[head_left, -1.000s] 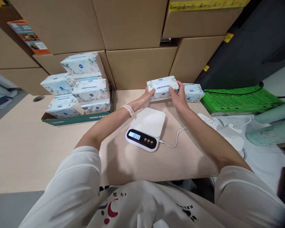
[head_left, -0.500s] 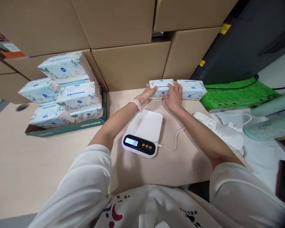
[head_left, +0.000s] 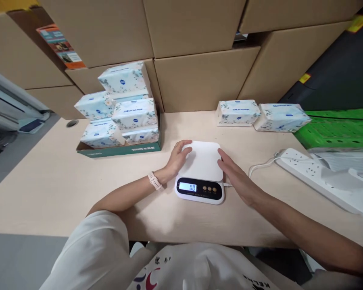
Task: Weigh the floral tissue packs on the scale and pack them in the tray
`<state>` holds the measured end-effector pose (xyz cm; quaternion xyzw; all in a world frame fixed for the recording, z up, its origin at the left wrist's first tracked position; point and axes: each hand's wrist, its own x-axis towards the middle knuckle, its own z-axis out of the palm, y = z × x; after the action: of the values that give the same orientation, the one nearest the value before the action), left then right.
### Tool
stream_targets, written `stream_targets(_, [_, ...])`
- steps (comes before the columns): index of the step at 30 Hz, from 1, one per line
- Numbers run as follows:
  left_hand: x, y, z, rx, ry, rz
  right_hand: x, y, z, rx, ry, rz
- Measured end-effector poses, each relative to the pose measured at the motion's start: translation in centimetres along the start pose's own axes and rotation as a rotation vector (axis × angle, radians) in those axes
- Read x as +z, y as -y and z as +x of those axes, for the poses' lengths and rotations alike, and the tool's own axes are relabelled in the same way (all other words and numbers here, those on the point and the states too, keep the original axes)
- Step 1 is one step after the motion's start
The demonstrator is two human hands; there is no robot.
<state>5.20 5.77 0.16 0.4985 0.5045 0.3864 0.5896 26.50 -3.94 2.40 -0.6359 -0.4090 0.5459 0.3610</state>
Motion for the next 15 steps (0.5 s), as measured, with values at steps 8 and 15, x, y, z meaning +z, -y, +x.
stream_targets(8, [-7.4, -4.9, -3.4, 0.646, -0.45, 0.109, 2.6, 6.1, 6.7, -0.385, 0.055, -0.177])
stream_targets(15, [-15.2, -10.0, 1.6, 0.295, -0.657, -0.145, 14.6, 16.1, 14.3, -0.443, 0.337, -0.07])
